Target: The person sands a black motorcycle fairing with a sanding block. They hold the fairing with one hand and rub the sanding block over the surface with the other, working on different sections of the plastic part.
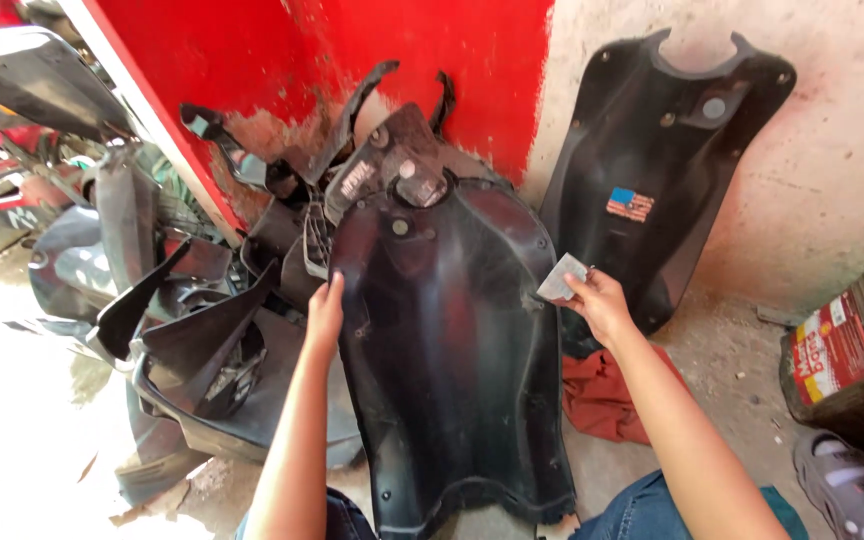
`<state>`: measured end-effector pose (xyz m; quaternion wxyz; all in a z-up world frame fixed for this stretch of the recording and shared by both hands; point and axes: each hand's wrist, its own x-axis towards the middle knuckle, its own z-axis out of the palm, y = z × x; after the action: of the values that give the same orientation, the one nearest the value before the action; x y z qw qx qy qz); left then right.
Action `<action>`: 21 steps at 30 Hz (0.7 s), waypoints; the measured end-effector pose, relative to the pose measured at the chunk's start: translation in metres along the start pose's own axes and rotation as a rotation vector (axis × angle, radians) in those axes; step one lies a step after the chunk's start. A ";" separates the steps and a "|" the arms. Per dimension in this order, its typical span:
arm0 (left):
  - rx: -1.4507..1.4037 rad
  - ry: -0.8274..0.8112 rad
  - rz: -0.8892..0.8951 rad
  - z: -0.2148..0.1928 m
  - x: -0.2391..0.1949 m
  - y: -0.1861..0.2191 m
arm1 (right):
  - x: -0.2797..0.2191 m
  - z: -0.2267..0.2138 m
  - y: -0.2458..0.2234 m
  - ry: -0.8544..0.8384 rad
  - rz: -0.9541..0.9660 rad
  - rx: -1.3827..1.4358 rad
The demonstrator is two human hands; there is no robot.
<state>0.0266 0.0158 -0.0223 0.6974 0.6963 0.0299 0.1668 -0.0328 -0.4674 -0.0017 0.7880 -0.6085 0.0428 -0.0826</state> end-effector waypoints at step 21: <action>-0.492 0.032 -0.038 0.005 -0.155 0.079 | -0.096 -0.042 -0.070 -0.216 0.013 0.126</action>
<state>-0.1337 -0.0335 0.0261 0.8483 0.5023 0.0124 0.1671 -0.1394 -0.5068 0.0525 0.8253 -0.5628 -0.0439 -0.0141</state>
